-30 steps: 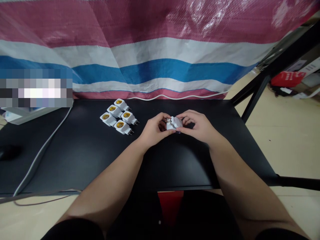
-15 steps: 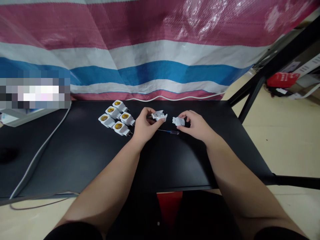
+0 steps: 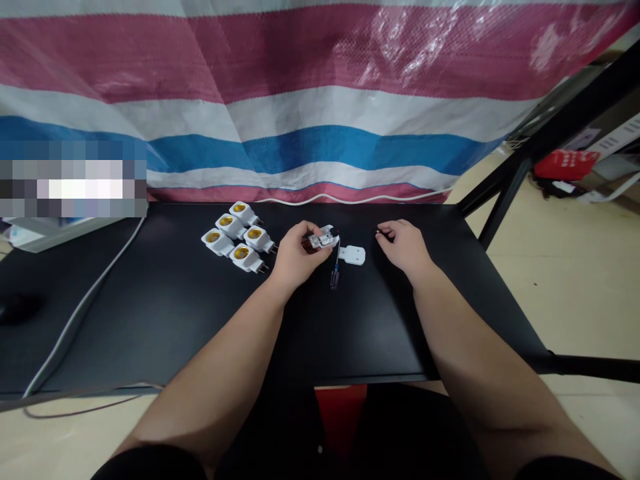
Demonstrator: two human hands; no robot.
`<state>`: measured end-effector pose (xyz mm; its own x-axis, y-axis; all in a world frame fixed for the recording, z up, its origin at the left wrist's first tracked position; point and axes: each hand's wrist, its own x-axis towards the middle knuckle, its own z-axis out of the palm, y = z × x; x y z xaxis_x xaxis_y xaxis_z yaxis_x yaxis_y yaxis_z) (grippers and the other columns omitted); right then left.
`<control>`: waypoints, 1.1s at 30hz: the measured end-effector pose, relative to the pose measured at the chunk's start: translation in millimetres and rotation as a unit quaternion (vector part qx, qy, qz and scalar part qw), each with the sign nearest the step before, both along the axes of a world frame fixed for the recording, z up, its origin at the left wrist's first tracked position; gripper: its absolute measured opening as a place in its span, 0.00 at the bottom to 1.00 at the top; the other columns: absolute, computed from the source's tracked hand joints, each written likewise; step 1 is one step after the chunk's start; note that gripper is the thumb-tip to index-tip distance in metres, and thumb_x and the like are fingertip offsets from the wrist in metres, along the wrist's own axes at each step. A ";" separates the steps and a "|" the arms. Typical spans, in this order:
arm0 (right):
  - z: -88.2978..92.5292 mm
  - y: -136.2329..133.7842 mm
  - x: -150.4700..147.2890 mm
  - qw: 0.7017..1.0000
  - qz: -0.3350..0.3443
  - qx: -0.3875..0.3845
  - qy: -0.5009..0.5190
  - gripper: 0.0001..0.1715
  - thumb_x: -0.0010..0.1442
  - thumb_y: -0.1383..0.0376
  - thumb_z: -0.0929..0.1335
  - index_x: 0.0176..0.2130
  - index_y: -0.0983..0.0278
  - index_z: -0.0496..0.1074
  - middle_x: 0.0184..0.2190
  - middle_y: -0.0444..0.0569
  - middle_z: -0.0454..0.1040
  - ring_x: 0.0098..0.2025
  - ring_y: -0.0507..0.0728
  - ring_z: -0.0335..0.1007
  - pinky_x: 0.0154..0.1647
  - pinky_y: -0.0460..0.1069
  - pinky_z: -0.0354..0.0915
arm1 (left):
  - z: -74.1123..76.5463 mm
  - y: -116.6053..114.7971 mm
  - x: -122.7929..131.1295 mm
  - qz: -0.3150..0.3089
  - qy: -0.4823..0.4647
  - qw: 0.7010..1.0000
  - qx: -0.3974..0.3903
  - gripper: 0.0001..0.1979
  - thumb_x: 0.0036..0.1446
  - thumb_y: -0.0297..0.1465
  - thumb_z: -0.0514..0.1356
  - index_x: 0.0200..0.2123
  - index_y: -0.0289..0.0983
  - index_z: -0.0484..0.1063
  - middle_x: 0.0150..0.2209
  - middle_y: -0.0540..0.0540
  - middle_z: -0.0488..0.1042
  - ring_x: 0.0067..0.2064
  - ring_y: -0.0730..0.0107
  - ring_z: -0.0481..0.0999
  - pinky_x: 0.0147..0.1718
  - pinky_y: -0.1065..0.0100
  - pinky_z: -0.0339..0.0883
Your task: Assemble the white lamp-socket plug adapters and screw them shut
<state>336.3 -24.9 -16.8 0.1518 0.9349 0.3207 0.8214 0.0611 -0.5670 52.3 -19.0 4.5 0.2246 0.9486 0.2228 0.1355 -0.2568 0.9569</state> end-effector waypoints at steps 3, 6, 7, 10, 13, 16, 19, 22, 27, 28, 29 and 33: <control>-0.7 2.2 -1.7 1.000 -0.003 0.001 -0.005 0.11 0.62 0.65 0.72 0.43 0.63 0.86 0.40 0.56 0.82 0.38 0.61 0.79 0.50 0.61 0.79 | -1.2 0.7 -0.5 0.007 0.015 1.000 -0.006 0.17 0.49 0.30 0.75 0.39 0.39 0.73 0.40 0.46 0.80 0.35 0.68 0.80 0.36 0.67 0.73; 1.5 2.0 -4.3 1.000 -0.003 -0.007 -0.011 0.10 0.62 0.67 0.72 0.41 0.63 0.86 0.38 0.54 0.82 0.37 0.61 0.78 0.48 0.59 0.77 | -2.1 0.9 0.2 0.004 0.005 1.000 -0.013 0.17 0.48 0.31 0.76 0.39 0.39 0.73 0.42 0.45 0.81 0.37 0.67 0.82 0.38 0.65 0.76; 2.4 1.8 -4.9 1.000 -0.004 -0.012 -0.014 0.09 0.62 0.67 0.72 0.40 0.63 0.86 0.37 0.53 0.81 0.37 0.61 0.78 0.48 0.59 0.77 | -2.4 0.8 0.6 0.003 -0.001 1.000 -0.017 0.18 0.48 0.32 0.76 0.39 0.39 0.74 0.42 0.45 0.82 0.37 0.67 0.83 0.39 0.65 0.76; 4.6 2.0 -5.4 0.999 -0.006 -0.031 -0.025 0.09 0.62 0.69 0.71 0.38 0.62 0.85 0.36 0.52 0.82 0.37 0.61 0.78 0.48 0.58 0.76 | -3.4 0.6 1.8 0.008 -0.015 0.999 -0.027 0.17 0.51 0.35 0.76 0.39 0.39 0.74 0.42 0.45 0.83 0.35 0.69 0.82 0.36 0.66 0.76; 6.1 2.4 -5.7 0.997 -0.011 -0.061 -0.047 0.10 0.63 0.71 0.70 0.38 0.63 0.83 0.37 0.54 0.82 0.38 0.62 0.78 0.49 0.59 0.75 | -5.1 1.2 2.4 0.012 -0.024 0.999 -0.035 0.14 0.54 0.37 0.75 0.38 0.40 0.75 0.34 0.47 0.81 0.30 0.70 0.80 0.29 0.68 0.72; 8.9 0.0 -7.9 0.995 0.004 -0.069 -0.077 0.10 0.63 0.73 0.69 0.36 0.63 0.81 0.37 0.56 0.80 0.39 0.64 0.77 0.50 0.60 0.74 | -6.6 2.7 2.5 0.008 -0.027 0.999 -0.047 0.12 0.56 0.36 0.74 0.39 0.40 0.76 0.27 0.49 0.78 0.27 0.69 0.79 0.25 0.69 0.69; 16.7 -9.0 -13.2 0.994 0.062 -0.048 -0.072 0.09 0.64 0.72 0.68 0.37 0.62 0.79 0.38 0.55 0.79 0.39 0.63 0.76 0.49 0.59 0.73 | -6.5 4.2 2.1 0.014 -0.027 0.998 -0.061 0.12 0.56 0.35 0.74 0.39 0.39 0.76 0.26 0.49 0.79 0.28 0.68 0.80 0.26 0.68 0.69; 30.6 -23.8 -20.3 0.983 0.173 -0.050 -0.044 0.07 0.66 0.68 0.68 0.39 0.61 0.78 0.37 0.51 0.79 0.34 0.59 0.73 0.40 0.55 0.70 | -3.8 4.7 1.9 0.025 -0.039 0.996 -0.081 0.12 0.56 0.34 0.73 0.39 0.39 0.76 0.27 0.48 0.80 0.29 0.68 0.81 0.29 0.68 0.72; 52.5 -43.2 -30.1 0.947 0.300 -0.113 -0.019 0.07 0.63 0.69 0.71 0.36 0.59 0.81 0.32 0.45 0.79 0.29 0.55 0.72 0.34 0.51 0.64 | 2.2 3.5 2.8 0.028 -0.067 0.991 -0.116 0.09 0.55 0.30 0.70 0.38 0.39 0.75 0.28 0.49 0.81 0.30 0.67 0.83 0.31 0.68 0.74; 54.3 -44.8 -32.2 0.942 0.312 -0.126 -0.014 0.07 0.63 0.70 0.71 0.36 0.59 0.81 0.31 0.45 0.79 0.29 0.54 0.72 0.34 0.51 0.64 | 3.1 3.2 3.1 0.029 -0.069 0.990 -0.122 0.08 0.55 0.28 0.70 0.38 0.38 0.75 0.27 0.49 0.81 0.30 0.68 0.83 0.31 0.68 0.73; 54.8 -45.7 -34.6 0.938 0.317 -0.135 -0.012 0.08 0.62 0.70 0.72 0.35 0.59 0.82 0.30 0.44 0.79 0.28 0.54 0.72 0.33 0.51 0.64 | 3.8 2.8 3.5 0.030 -0.070 0.989 -0.127 0.08 0.55 0.27 0.70 0.38 0.38 0.75 0.27 0.49 0.80 0.30 0.68 0.82 0.31 0.69 0.73; 49.3 -46.0 -47.4 0.941 0.310 -0.128 -0.042 0.08 0.62 0.71 0.74 0.35 0.58 0.83 0.28 0.43 0.79 0.28 0.54 0.73 0.35 0.51 0.63 | 6.5 0.2 4.7 0.021 -0.079 0.987 -0.139 0.11 0.54 0.26 0.71 0.39 0.38 0.74 0.26 0.50 0.78 0.29 0.70 0.81 0.31 0.70 0.71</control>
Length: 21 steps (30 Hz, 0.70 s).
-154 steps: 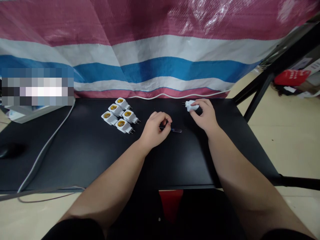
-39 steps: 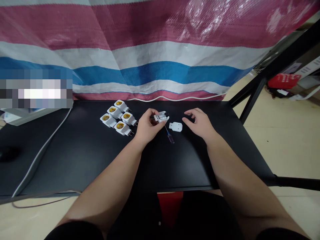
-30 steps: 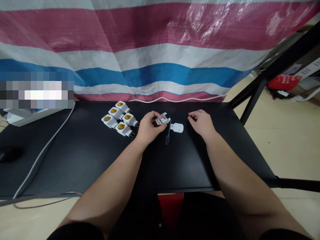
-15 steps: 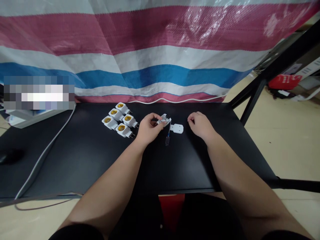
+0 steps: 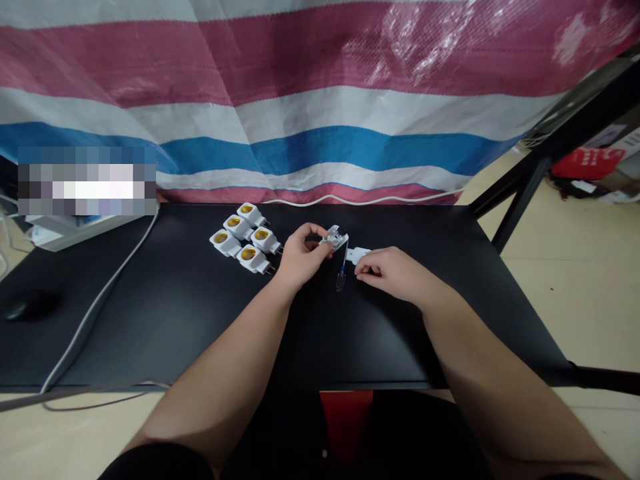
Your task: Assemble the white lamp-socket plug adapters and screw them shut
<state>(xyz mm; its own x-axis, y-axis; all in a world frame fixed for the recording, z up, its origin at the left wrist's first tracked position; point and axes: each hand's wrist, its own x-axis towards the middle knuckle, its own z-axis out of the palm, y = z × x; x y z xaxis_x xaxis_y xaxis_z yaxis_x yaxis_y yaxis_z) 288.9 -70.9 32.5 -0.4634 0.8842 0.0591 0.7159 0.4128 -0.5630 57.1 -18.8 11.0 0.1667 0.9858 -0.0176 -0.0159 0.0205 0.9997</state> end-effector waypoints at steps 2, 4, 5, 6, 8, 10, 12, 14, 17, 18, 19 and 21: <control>-3.7 0.0 -6.4 1.000 -0.008 0.018 -0.021 0.09 0.64 0.72 0.74 0.36 0.59 0.84 0.32 0.44 0.82 0.32 0.55 0.75 0.36 0.51 0.63 | 1.7 -1.8 0.3 -0.001 -0.019 1.000 0.006 0.13 0.53 0.26 0.71 0.40 0.37 0.73 0.29 0.51 0.78 0.29 0.72 0.80 0.31 0.71 0.72; -5.7 -0.3 -10.8 0.999 -0.015 0.026 -0.037 0.08 0.65 0.72 0.74 0.38 0.59 0.83 0.35 0.46 0.83 0.36 0.56 0.77 0.38 0.51 0.64 | 3.3 -3.2 0.3 0.003 -0.048 0.999 0.012 0.15 0.52 0.25 0.72 0.41 0.37 0.73 0.36 0.50 0.78 0.29 0.74 0.80 0.32 0.71 0.74; -5.9 -0.6 -12.0 0.999 -0.016 0.027 -0.039 0.08 0.65 0.71 0.74 0.38 0.59 0.83 0.35 0.46 0.83 0.36 0.56 0.77 0.39 0.51 0.65 | 3.8 -3.5 0.3 0.005 -0.063 0.998 0.012 0.16 0.51 0.25 0.73 0.42 0.36 0.73 0.40 0.49 0.77 0.30 0.75 0.81 0.32 0.70 0.75; -5.5 -0.8 -12.4 0.999 -0.017 0.028 -0.034 0.07 0.65 0.71 0.74 0.38 0.59 0.83 0.36 0.46 0.83 0.36 0.56 0.77 0.38 0.51 0.65 | 4.0 -3.6 0.3 0.007 -0.075 0.997 0.008 0.18 0.50 0.24 0.73 0.44 0.36 0.74 0.42 0.49 0.76 0.30 0.76 0.81 0.33 0.69 0.76; -3.7 -1.3 -11.1 0.999 -0.019 0.039 -0.014 0.05 0.65 0.70 0.75 0.38 0.59 0.83 0.35 0.45 0.82 0.33 0.55 0.75 0.37 0.51 0.66 | 3.3 -3.0 0.1 0.008 -0.088 0.996 -0.004 0.22 0.50 0.23 0.73 0.48 0.36 0.75 0.45 0.48 0.75 0.31 0.76 0.81 0.35 0.68 0.78; -1.8 -1.4 -8.4 0.997 -0.038 0.067 0.025 0.04 0.65 0.69 0.75 0.37 0.60 0.82 0.34 0.46 0.81 0.31 0.54 0.73 0.36 0.51 0.67 | 1.4 -2.2 -0.4 -0.002 -0.092 0.996 -0.007 0.26 0.50 0.24 0.74 0.53 0.36 0.77 0.46 0.47 0.75 0.32 0.75 0.81 0.37 0.66 0.80; -1.3 -0.9 -5.9 0.986 -0.091 0.110 0.088 0.02 0.67 0.67 0.74 0.40 0.60 0.81 0.35 0.47 0.80 0.32 0.55 0.74 0.36 0.52 0.69 | -1.3 -1.9 -1.2 -0.023 -0.085 0.996 0.008 0.28 0.51 0.25 0.75 0.56 0.37 0.78 0.49 0.45 0.76 0.33 0.74 0.81 0.39 0.65 0.80; -2.8 0.3 -4.6 0.967 -0.149 0.139 0.155 0.08 0.68 0.64 0.73 0.47 0.60 0.81 0.40 0.50 0.80 0.35 0.57 0.77 0.36 0.52 0.73 | -3.9 -2.8 -1.9 -0.053 -0.060 0.996 0.037 0.30 0.52 0.27 0.76 0.59 0.38 0.79 0.53 0.42 0.78 0.34 0.75 0.81 0.39 0.66 0.79; -7.5 3.0 -4.8 0.956 -0.158 0.137 0.206 0.16 0.67 0.62 0.74 0.54 0.59 0.80 0.47 0.54 0.80 0.41 0.60 0.80 0.34 0.53 0.76 | -6.1 -5.3 -2.5 -0.099 -0.029 0.991 0.082 0.31 0.53 0.28 0.77 0.60 0.39 0.81 0.61 0.37 0.78 0.34 0.77 0.79 0.36 0.70 0.77; -9.1 3.8 -5.0 0.958 -0.143 0.131 0.211 0.15 0.68 0.62 0.74 0.54 0.59 0.80 0.47 0.54 0.80 0.42 0.61 0.81 0.36 0.54 0.78 | -6.5 -6.1 -2.4 -0.117 -0.028 0.988 0.094 0.30 0.53 0.28 0.77 0.60 0.39 0.82 0.62 0.36 0.77 0.34 0.77 0.79 0.36 0.70 0.76; -10.3 4.5 -5.1 0.960 -0.127 0.127 0.214 0.14 0.68 0.62 0.74 0.53 0.58 0.81 0.46 0.53 0.80 0.42 0.61 0.82 0.39 0.56 0.79 | -6.7 -6.7 -2.3 -0.137 -0.027 0.985 0.101 0.28 0.53 0.28 0.77 0.59 0.39 0.83 0.63 0.36 0.77 0.35 0.77 0.79 0.36 0.70 0.76; -11.7 5.3 -5.0 0.962 -0.104 0.125 0.218 0.11 0.68 0.62 0.74 0.51 0.58 0.81 0.44 0.51 0.80 0.42 0.61 0.82 0.46 0.59 0.81 | -6.9 -7.1 -2.1 -0.171 -0.023 0.980 0.101 0.27 0.53 0.29 0.77 0.57 0.39 0.84 0.62 0.36 0.79 0.36 0.75 0.79 0.35 0.70 0.76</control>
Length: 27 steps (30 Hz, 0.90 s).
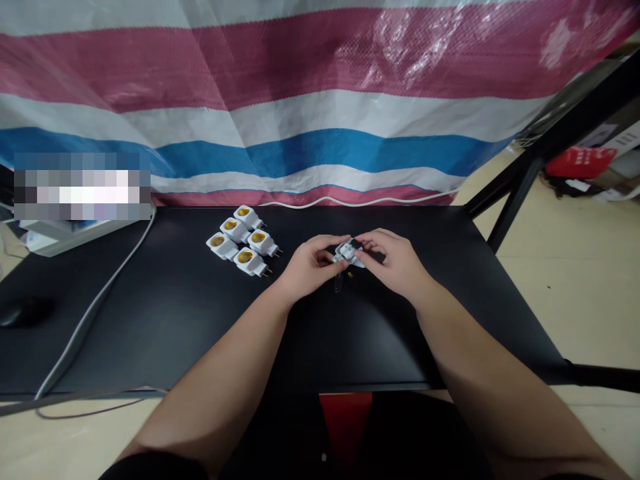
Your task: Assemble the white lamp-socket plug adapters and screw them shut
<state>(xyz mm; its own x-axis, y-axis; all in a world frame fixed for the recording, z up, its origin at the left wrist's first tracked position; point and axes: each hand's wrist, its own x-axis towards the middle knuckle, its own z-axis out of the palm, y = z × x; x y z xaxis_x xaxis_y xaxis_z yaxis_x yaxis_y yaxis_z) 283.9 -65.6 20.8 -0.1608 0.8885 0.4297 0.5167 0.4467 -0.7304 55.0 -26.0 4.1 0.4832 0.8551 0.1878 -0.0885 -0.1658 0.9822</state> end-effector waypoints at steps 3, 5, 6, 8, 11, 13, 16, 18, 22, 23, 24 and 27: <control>0.5 0.1 0.3 1.000 0.007 0.008 0.006 0.10 0.69 0.62 0.74 0.50 0.57 0.81 0.43 0.51 0.80 0.42 0.61 0.83 0.49 0.59 0.82 | -0.5 0.6 -0.2 -0.013 0.001 1.000 -0.026 0.32 0.53 0.29 0.78 0.62 0.42 0.82 0.60 0.37 0.81 0.34 0.75 0.80 0.34 0.70 0.76; 1.1 -0.1 0.1 1.000 0.005 0.017 0.007 0.10 0.69 0.64 0.73 0.50 0.58 0.81 0.43 0.51 0.80 0.43 0.60 0.83 0.49 0.59 0.81 | -0.8 0.9 -0.8 -0.017 -0.011 0.999 -0.048 0.37 0.52 0.29 0.79 0.66 0.44 0.78 0.60 0.38 0.81 0.34 0.75 0.81 0.36 0.69 0.78; 1.2 -0.2 -0.1 1.000 0.004 0.020 0.007 0.09 0.68 0.64 0.73 0.49 0.58 0.81 0.43 0.51 0.81 0.43 0.60 0.83 0.49 0.59 0.81 | -0.9 0.9 -1.1 -0.024 -0.017 0.998 -0.060 0.39 0.52 0.29 0.79 0.67 0.44 0.77 0.60 0.37 0.81 0.36 0.73 0.83 0.38 0.68 0.79; 0.8 -0.3 -0.7 1.000 0.003 0.014 0.011 0.09 0.67 0.65 0.74 0.48 0.59 0.81 0.43 0.51 0.82 0.43 0.60 0.83 0.48 0.58 0.81 | -0.7 0.4 -1.6 -0.046 -0.024 0.995 -0.085 0.39 0.53 0.29 0.79 0.68 0.43 0.77 0.59 0.37 0.82 0.39 0.68 0.86 0.41 0.65 0.81; -0.5 -0.2 -1.3 1.000 0.008 0.002 0.009 0.07 0.66 0.66 0.75 0.45 0.59 0.80 0.42 0.50 0.83 0.41 0.60 0.83 0.45 0.57 0.80 | 0.0 -0.5 -1.9 -0.069 -0.033 0.989 -0.127 0.34 0.52 0.28 0.79 0.63 0.40 0.80 0.55 0.38 0.83 0.40 0.65 0.88 0.42 0.64 0.82; -0.8 -0.1 -1.4 1.000 0.012 0.013 -0.003 0.06 0.65 0.66 0.74 0.44 0.59 0.79 0.42 0.50 0.82 0.41 0.60 0.82 0.45 0.57 0.79 | 0.5 -0.7 -2.0 -0.073 -0.042 0.984 -0.155 0.33 0.51 0.27 0.80 0.61 0.39 0.81 0.53 0.39 0.84 0.39 0.65 0.88 0.43 0.63 0.83; 0.4 -0.5 -2.3 0.999 0.013 0.035 -0.015 0.05 0.65 0.67 0.74 0.43 0.59 0.79 0.41 0.50 0.82 0.41 0.60 0.81 0.45 0.57 0.77 | 0.5 -0.4 -2.3 -0.079 -0.056 0.977 -0.188 0.33 0.49 0.26 0.81 0.60 0.39 0.81 0.51 0.40 0.85 0.40 0.64 0.88 0.44 0.61 0.84; 1.9 -1.2 -4.0 0.999 0.012 0.046 -0.018 0.05 0.64 0.68 0.74 0.41 0.59 0.78 0.41 0.50 0.81 0.40 0.59 0.80 0.45 0.57 0.77 | 0.1 -0.3 -2.3 -0.082 -0.062 0.973 -0.206 0.33 0.49 0.25 0.81 0.59 0.39 0.81 0.49 0.41 0.85 0.41 0.63 0.88 0.44 0.60 0.85; 4.4 -2.5 -8.6 0.998 0.002 0.064 -0.022 0.07 0.61 0.70 0.74 0.39 0.58 0.77 0.39 0.48 0.80 0.39 0.59 0.78 0.43 0.55 0.75 | 0.8 -1.3 -1.6 -0.077 -0.069 0.967 -0.233 0.33 0.49 0.25 0.81 0.59 0.38 0.81 0.48 0.42 0.85 0.40 0.65 0.88 0.44 0.61 0.85; 4.4 -2.5 -9.4 0.998 -0.001 0.065 -0.021 0.08 0.60 0.71 0.74 0.39 0.58 0.76 0.38 0.47 0.79 0.39 0.59 0.78 0.42 0.55 0.75 | 1.4 -1.7 -1.4 -0.075 -0.069 0.967 -0.232 0.33 0.48 0.25 0.81 0.59 0.38 0.81 0.48 0.42 0.84 0.40 0.65 0.88 0.44 0.61 0.85; 4.2 -2.5 -9.8 0.998 -0.002 0.066 -0.019 0.10 0.59 0.71 0.74 0.41 0.58 0.77 0.38 0.47 0.78 0.39 0.59 0.77 0.42 0.55 0.75 | 2.1 -2.0 -1.1 -0.072 -0.068 0.968 -0.229 0.33 0.48 0.24 0.81 0.59 0.38 0.81 0.48 0.42 0.84 0.40 0.66 0.88 0.44 0.61 0.85; 2.4 -1.7 -9.1 0.998 0.000 0.063 -0.013 0.18 0.58 0.72 0.73 0.48 0.57 0.78 0.40 0.47 0.76 0.39 0.58 0.76 0.44 0.56 0.75 | 3.5 -1.9 -0.8 -0.059 -0.062 0.973 -0.213 0.33 0.48 0.25 0.81 0.59 0.38 0.81 0.48 0.43 0.83 0.40 0.65 0.88 0.43 0.62 0.84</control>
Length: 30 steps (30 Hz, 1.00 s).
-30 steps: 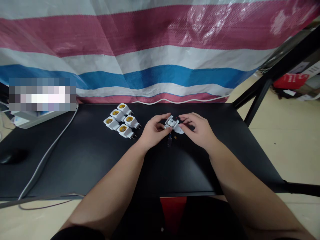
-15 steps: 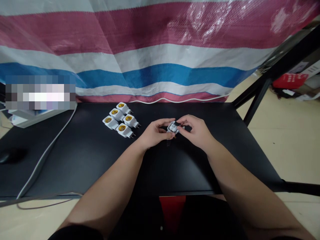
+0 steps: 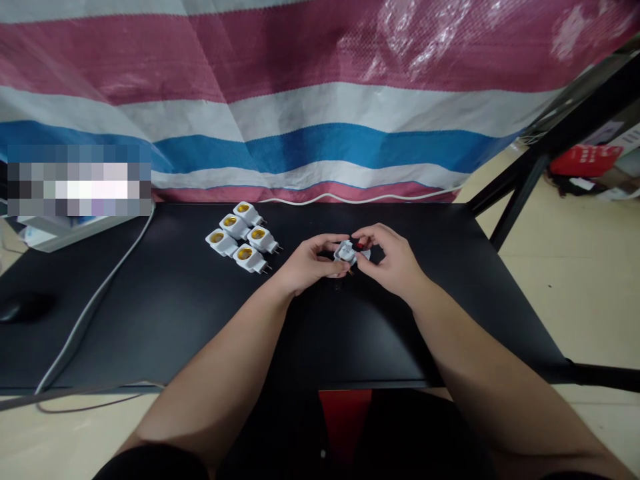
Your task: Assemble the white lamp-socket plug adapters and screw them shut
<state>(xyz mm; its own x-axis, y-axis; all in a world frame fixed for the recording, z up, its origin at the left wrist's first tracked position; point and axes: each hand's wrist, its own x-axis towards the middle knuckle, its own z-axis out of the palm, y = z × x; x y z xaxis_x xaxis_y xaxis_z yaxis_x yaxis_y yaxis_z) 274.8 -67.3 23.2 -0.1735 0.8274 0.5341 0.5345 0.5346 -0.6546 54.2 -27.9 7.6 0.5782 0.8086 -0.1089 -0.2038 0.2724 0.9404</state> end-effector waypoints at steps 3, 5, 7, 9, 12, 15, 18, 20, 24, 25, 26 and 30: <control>-2.4 0.5 1.2 1.000 0.003 -0.020 0.002 0.18 0.61 0.70 0.73 0.50 0.56 0.80 0.41 0.48 0.74 0.37 0.57 0.74 0.44 0.56 0.76 | -0.7 1.2 -0.2 0.024 0.000 1.000 0.004 0.33 0.48 0.25 0.81 0.58 0.39 0.80 0.47 0.44 0.83 0.39 0.65 0.88 0.42 0.63 0.84; -3.4 0.5 0.9 0.999 0.007 -0.038 0.024 0.14 0.61 0.69 0.74 0.48 0.56 0.81 0.42 0.48 0.74 0.36 0.57 0.73 0.42 0.56 0.76 | -1.6 2.0 -0.1 0.043 -0.001 0.999 0.005 0.33 0.47 0.25 0.81 0.58 0.39 0.79 0.46 0.44 0.82 0.38 0.66 0.87 0.41 0.63 0.84; -3.8 0.3 -0.2 0.998 0.006 -0.050 0.048 0.10 0.62 0.66 0.75 0.45 0.57 0.80 0.40 0.48 0.73 0.35 0.56 0.72 0.39 0.55 0.75 | -2.2 2.2 0.2 0.057 -0.001 0.998 0.008 0.33 0.48 0.26 0.81 0.58 0.39 0.79 0.47 0.44 0.82 0.37 0.67 0.87 0.42 0.63 0.84; -3.7 0.5 -1.5 0.997 -0.007 -0.055 0.053 0.04 0.63 0.65 0.75 0.41 0.58 0.80 0.36 0.46 0.72 0.33 0.55 0.70 0.36 0.54 0.72 | -2.0 1.8 0.8 0.064 -0.004 0.998 0.009 0.33 0.48 0.26 0.81 0.58 0.40 0.79 0.48 0.44 0.82 0.37 0.69 0.86 0.42 0.63 0.84; -4.8 1.4 -2.5 0.996 -0.034 -0.063 0.048 0.03 0.64 0.64 0.74 0.36 0.59 0.78 0.31 0.44 0.69 0.31 0.54 0.67 0.33 0.52 0.66 | -0.7 0.6 1.3 0.062 -0.011 0.998 0.013 0.33 0.48 0.27 0.81 0.58 0.41 0.78 0.49 0.44 0.81 0.37 0.69 0.86 0.43 0.63 0.84; -8.5 2.7 -2.0 0.991 -0.034 -0.104 0.074 0.06 0.64 0.62 0.75 0.35 0.60 0.77 0.30 0.44 0.71 0.31 0.54 0.67 0.33 0.52 0.65 | 0.5 -0.4 1.0 0.056 -0.012 0.998 0.019 0.32 0.49 0.28 0.81 0.57 0.41 0.78 0.49 0.44 0.81 0.37 0.70 0.86 0.42 0.63 0.84; -12.1 3.3 -1.9 0.981 -0.019 -0.155 0.117 0.09 0.64 0.58 0.75 0.38 0.60 0.75 0.29 0.43 0.71 0.29 0.54 0.65 0.31 0.51 0.63 | 1.0 -0.7 0.6 0.052 -0.024 0.998 0.021 0.32 0.49 0.28 0.81 0.57 0.41 0.78 0.49 0.45 0.81 0.37 0.70 0.86 0.42 0.63 0.83; -12.7 3.0 -2.8 0.978 -0.017 -0.162 0.134 0.11 0.64 0.57 0.76 0.40 0.59 0.74 0.27 0.41 0.69 0.28 0.53 0.63 0.30 0.50 0.62 | 1.2 -0.6 0.4 0.051 -0.029 0.998 0.022 0.32 0.49 0.28 0.81 0.57 0.41 0.78 0.49 0.45 0.81 0.37 0.70 0.86 0.43 0.63 0.83; -9.7 1.8 -5.6 0.985 -0.031 -0.136 0.099 0.12 0.63 0.58 0.76 0.38 0.59 0.72 0.25 0.38 0.63 0.28 0.52 0.59 0.31 0.50 0.60 | 2.5 -0.3 0.8 0.050 -0.025 0.998 0.021 0.31 0.50 0.28 0.80 0.57 0.41 0.78 0.48 0.45 0.81 0.38 0.70 0.85 0.43 0.63 0.83; -8.5 1.7 -5.7 0.986 -0.035 -0.132 0.091 0.11 0.63 0.58 0.76 0.39 0.59 0.73 0.25 0.38 0.62 0.27 0.52 0.59 0.30 0.50 0.60 | 3.1 -0.2 0.8 0.053 -0.026 0.998 0.019 0.31 0.50 0.29 0.80 0.57 0.41 0.79 0.47 0.46 0.81 0.38 0.70 0.85 0.43 0.64 0.82; -7.2 1.7 -5.1 0.987 -0.037 -0.129 0.088 0.11 0.64 0.58 0.76 0.39 0.59 0.73 0.25 0.38 0.62 0.27 0.52 0.59 0.30 0.50 0.61 | 3.9 0.1 0.8 0.058 -0.027 0.998 0.016 0.30 0.50 0.29 0.80 0.57 0.41 0.79 0.46 0.46 0.81 0.38 0.71 0.84 0.42 0.65 0.82; -1.7 2.8 4.3 0.993 -0.053 -0.094 0.052 0.06 0.66 0.60 0.74 0.37 0.59 0.77 0.28 0.43 0.67 0.29 0.54 0.63 0.30 0.52 0.62 | 7.0 2.4 -0.3 0.104 -0.017 0.994 -0.001 0.29 0.51 0.29 0.79 0.56 0.41 0.79 0.44 0.47 0.81 0.37 0.73 0.81 0.38 0.69 0.79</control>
<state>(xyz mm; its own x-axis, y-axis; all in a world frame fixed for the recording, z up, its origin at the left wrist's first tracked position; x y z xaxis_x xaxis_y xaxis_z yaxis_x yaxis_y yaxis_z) 279.1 -64.5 21.5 -0.0331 0.9248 0.3791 0.5054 0.3428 -0.7919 53.9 -25.5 14.6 0.4027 0.9106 -0.0932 -0.2876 0.2225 0.9315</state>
